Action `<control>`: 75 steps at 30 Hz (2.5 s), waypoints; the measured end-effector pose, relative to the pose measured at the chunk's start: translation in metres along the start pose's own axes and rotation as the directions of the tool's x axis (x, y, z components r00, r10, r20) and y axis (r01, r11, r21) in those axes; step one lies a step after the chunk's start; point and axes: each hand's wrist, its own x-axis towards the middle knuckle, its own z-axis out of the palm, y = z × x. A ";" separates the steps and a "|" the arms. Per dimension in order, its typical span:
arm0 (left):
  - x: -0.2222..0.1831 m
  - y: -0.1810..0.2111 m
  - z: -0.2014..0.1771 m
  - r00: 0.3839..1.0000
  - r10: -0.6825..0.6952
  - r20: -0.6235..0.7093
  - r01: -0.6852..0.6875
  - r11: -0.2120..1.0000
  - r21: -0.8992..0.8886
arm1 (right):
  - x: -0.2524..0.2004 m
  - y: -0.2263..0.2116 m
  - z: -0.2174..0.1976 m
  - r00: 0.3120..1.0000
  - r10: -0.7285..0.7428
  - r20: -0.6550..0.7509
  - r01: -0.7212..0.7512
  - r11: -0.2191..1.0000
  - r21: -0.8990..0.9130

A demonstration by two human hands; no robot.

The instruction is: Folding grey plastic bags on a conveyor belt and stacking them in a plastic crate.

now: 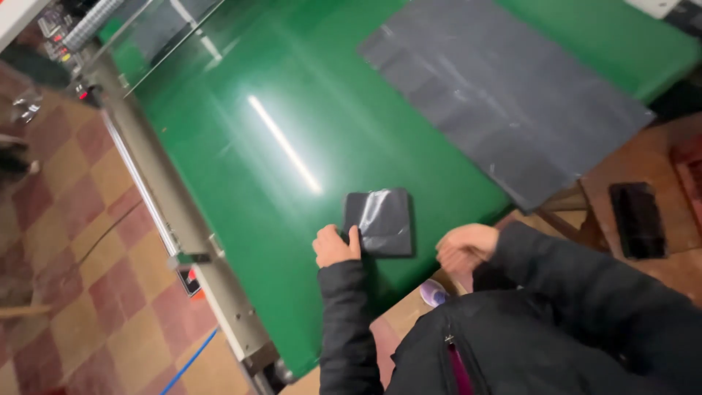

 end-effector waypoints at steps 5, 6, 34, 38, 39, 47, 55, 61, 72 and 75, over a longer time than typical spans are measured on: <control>-0.009 0.155 -0.023 0.840 0.541 -0.029 -0.541 0.841 -0.005 | -0.079 0.038 -0.088 0.956 0.207 -0.206 -0.232 0.967 -0.105; -0.013 0.186 -0.015 0.765 0.640 0.072 -0.638 0.768 -0.046 | -0.075 0.046 -0.114 0.944 0.013 -0.330 -0.009 1.000 0.012; 0.249 0.142 0.189 0.995 0.049 0.087 0.023 0.738 -0.675 | -0.010 -0.339 -0.259 0.645 -0.710 -0.284 0.090 0.439 -0.894; 0.267 0.112 0.227 0.995 -0.082 0.064 0.102 0.876 -0.472 | 0.012 -0.368 -0.235 0.619 -0.745 -0.247 0.254 0.488 -0.835; 0.270 0.109 0.232 0.994 -0.097 0.053 0.111 0.885 -0.452 | 0.008 -0.379 -0.226 0.626 -0.729 -0.278 0.138 0.454 -0.880; 0.244 0.167 0.175 0.987 -0.160 -0.018 0.137 0.895 -0.424 | 0.040 -0.453 -0.175 0.527 -0.825 0.205 -0.079 -0.288 -0.954; 0.157 0.207 0.227 0.879 -0.148 0.454 0.476 0.348 -0.808 | 0.059 -0.435 -0.179 0.712 -0.699 0.060 -0.219 -0.303 -0.927; 0.143 0.166 0.197 0.711 -0.046 0.702 0.651 -0.337 -0.681 | -0.082 -0.364 -0.093 0.366 -0.868 0.336 0.167 -0.294 -0.941; 0.087 0.164 0.137 0.960 -0.201 0.196 0.275 0.526 -0.805 | -0.114 -0.231 -0.131 0.395 -0.861 0.319 -0.068 -0.374 -0.925; 0.070 0.227 0.066 0.951 0.292 -0.103 -0.297 0.954 -0.043 | -0.120 -0.235 -0.105 0.376 -0.858 0.351 -0.125 -0.422 -0.898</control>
